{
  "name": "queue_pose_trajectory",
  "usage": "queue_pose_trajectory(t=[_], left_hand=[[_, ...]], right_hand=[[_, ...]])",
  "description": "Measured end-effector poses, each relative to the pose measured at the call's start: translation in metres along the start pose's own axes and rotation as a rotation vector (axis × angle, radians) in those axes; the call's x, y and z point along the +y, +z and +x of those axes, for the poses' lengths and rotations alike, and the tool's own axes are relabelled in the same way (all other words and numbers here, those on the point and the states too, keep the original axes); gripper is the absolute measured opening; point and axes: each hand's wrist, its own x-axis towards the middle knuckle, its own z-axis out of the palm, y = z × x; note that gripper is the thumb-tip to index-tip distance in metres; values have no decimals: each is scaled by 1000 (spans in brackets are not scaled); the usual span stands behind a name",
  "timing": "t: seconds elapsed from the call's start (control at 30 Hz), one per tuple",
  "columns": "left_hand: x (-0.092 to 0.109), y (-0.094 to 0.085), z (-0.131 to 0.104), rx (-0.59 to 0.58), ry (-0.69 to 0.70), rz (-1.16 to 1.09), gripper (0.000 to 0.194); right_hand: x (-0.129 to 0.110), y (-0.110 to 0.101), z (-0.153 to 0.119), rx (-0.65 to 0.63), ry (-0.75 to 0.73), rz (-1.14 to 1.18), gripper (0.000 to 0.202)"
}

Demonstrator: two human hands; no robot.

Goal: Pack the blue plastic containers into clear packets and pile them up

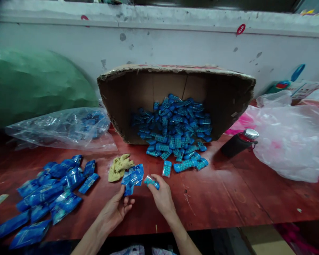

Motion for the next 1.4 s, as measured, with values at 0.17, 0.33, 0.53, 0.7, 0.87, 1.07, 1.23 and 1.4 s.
queue_pose_trajectory(t=[0.17,0.33,0.53,0.7,0.87,1.07,1.23,1.4], left_hand=[[-3,1,1,-18,71,12,21],[-4,1,4,-52,82,0,23],[-3,0,4,-55,101,14,24],[-2,2,2,-85,137,8,28],[-2,1,2,-104,178,-4,25],[1,3,1,-89,208,-29,25],[2,2,-1,-127,237,0,27],[3,-4,3,-88,419,154,25]], right_hand=[[-23,-3,-11,-60,67,351,30],[-26,2,-20,-76,-13,311,27],[-28,-1,-18,-79,-103,295,26],[-26,4,-19,-80,-109,302,27],[-23,4,-23,-120,-125,281,27],[-22,1,-22,-189,-202,264,28],[-20,-1,-20,-197,-223,237,28],[-19,2,-20,-200,-101,332,28]])
